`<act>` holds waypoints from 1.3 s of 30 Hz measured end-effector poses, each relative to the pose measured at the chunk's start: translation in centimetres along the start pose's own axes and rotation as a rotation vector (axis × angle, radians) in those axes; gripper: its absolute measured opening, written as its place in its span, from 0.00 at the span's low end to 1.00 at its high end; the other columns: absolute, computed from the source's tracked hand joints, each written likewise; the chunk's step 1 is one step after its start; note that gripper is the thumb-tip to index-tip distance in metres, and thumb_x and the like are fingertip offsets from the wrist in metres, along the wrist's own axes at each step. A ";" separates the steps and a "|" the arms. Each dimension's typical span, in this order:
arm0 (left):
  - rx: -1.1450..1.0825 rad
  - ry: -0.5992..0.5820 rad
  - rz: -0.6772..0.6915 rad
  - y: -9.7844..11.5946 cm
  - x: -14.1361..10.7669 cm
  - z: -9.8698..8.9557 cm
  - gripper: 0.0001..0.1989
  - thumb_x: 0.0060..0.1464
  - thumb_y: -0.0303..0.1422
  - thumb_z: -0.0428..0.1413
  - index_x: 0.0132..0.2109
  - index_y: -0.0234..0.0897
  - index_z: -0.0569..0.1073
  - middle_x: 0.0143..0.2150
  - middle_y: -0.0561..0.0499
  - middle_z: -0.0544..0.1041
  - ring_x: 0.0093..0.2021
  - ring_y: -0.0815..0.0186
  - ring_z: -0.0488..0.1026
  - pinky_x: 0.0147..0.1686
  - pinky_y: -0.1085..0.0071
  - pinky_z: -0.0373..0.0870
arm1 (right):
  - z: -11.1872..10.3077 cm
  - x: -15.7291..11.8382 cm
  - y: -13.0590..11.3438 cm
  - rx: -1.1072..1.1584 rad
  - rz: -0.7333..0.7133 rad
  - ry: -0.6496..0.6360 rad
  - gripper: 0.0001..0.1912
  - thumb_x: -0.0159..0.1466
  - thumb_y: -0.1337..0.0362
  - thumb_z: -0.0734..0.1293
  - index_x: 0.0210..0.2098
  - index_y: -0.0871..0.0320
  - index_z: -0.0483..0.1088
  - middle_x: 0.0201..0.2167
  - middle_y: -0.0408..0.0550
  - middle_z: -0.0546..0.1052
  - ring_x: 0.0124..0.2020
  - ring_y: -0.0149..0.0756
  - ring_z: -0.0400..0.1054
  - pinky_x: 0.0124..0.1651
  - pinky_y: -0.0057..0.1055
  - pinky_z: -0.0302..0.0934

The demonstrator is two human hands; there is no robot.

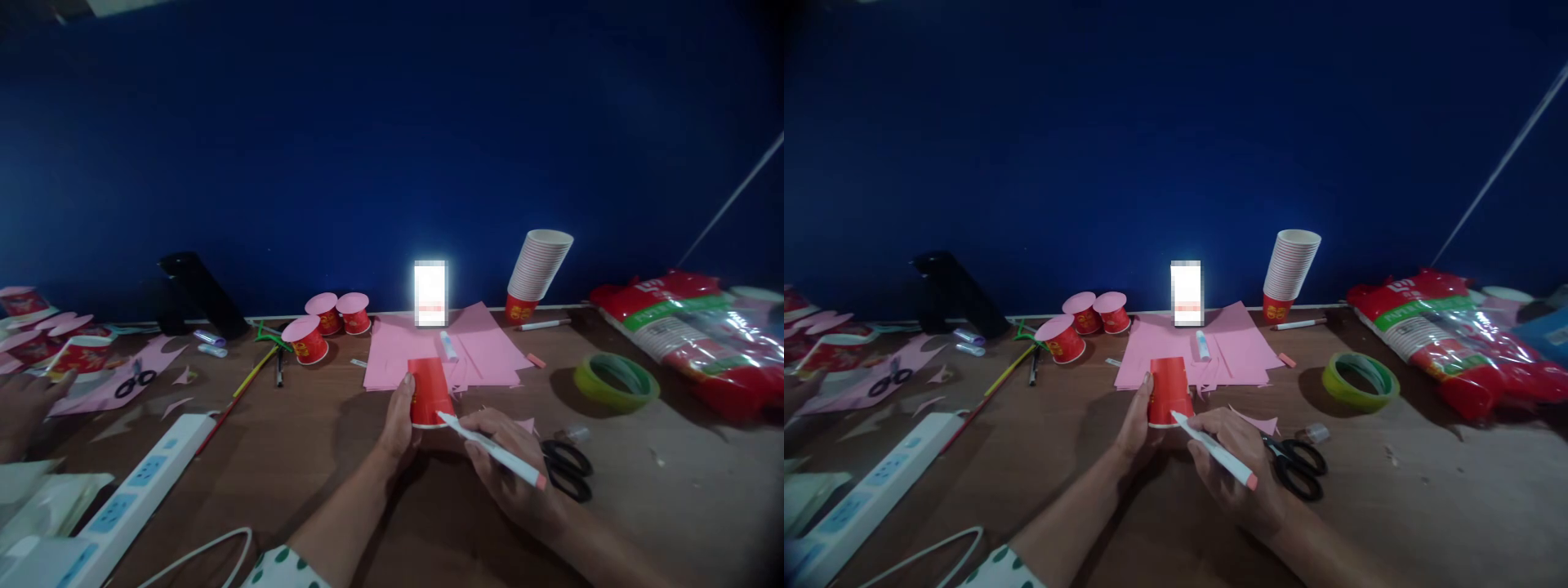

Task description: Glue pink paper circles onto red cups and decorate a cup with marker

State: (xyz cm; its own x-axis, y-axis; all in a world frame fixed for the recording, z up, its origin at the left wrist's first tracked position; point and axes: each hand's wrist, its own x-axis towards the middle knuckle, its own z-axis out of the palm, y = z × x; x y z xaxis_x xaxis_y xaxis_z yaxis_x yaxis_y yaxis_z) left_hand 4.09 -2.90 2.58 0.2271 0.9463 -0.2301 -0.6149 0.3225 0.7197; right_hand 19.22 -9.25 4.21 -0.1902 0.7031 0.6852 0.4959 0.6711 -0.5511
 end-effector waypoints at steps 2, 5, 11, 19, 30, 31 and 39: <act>0.000 -0.009 -0.003 0.0 -0.1 0.1 0.26 0.50 0.52 0.55 0.40 0.30 0.74 0.30 0.44 0.78 0.28 0.61 0.74 0.32 0.66 0.68 | 0.0 0.0 0.0 -0.001 -0.006 0.002 0.11 0.62 0.71 0.63 0.44 0.55 0.66 0.34 0.48 0.75 0.34 0.37 0.71 0.36 0.33 0.65; 0.027 0.005 0.028 0.0 -0.2 0.4 0.26 0.49 0.53 0.56 0.39 0.30 0.74 0.29 0.44 0.77 0.27 0.62 0.73 0.31 0.67 0.68 | 0.0 0.2 -0.1 0.001 -0.005 0.003 0.11 0.62 0.71 0.63 0.44 0.55 0.67 0.34 0.49 0.76 0.34 0.38 0.71 0.36 0.34 0.66; 0.063 0.008 0.074 0.0 -0.4 0.5 0.25 0.49 0.52 0.56 0.37 0.30 0.74 0.30 0.44 0.77 0.28 0.63 0.73 0.32 0.68 0.68 | -0.1 0.3 -0.2 0.010 0.012 0.002 0.10 0.62 0.70 0.63 0.43 0.55 0.68 0.33 0.49 0.76 0.33 0.38 0.72 0.36 0.34 0.66; 0.005 -0.010 0.052 -0.1 0.1 0.1 0.25 0.49 0.52 0.56 0.36 0.30 0.74 0.30 0.46 0.77 0.28 0.64 0.74 0.34 0.69 0.69 | -0.1 0.6 -0.2 0.005 0.048 0.017 0.07 0.63 0.70 0.62 0.41 0.56 0.69 0.32 0.49 0.76 0.32 0.37 0.72 0.35 0.32 0.66; -0.037 0.000 0.036 0.0 0.0 0.1 0.23 0.50 0.50 0.56 0.37 0.31 0.74 0.31 0.46 0.77 0.30 0.64 0.74 0.37 0.68 0.68 | -0.3 1.1 -0.8 -0.020 0.065 0.045 0.06 0.61 0.71 0.62 0.37 0.56 0.69 0.30 0.46 0.75 0.30 0.35 0.71 0.35 0.31 0.67; -0.039 -0.003 0.043 0.0 0.0 0.2 0.23 0.50 0.50 0.56 0.37 0.31 0.74 0.31 0.47 0.77 0.30 0.63 0.74 0.37 0.68 0.68 | -0.3 1.1 -0.8 -0.014 0.070 0.041 0.06 0.61 0.71 0.62 0.37 0.56 0.69 0.30 0.46 0.75 0.30 0.35 0.71 0.35 0.31 0.67; -0.049 0.048 0.032 0.0 0.2 0.3 0.24 0.49 0.50 0.57 0.37 0.29 0.74 0.33 0.44 0.78 0.32 0.62 0.75 0.39 0.66 0.70 | -0.2 1.4 -0.7 0.049 0.009 -0.005 0.09 0.59 0.74 0.62 0.37 0.56 0.68 0.30 0.46 0.74 0.31 0.35 0.71 0.35 0.31 0.67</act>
State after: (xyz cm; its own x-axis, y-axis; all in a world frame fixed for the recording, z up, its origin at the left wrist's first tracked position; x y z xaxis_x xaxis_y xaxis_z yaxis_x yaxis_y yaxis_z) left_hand 4.38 -2.76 2.74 0.1712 0.9556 -0.2399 -0.6575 0.2921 0.6945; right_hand 18.74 -8.79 5.65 -0.1899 0.7101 0.6780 0.4555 0.6755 -0.5799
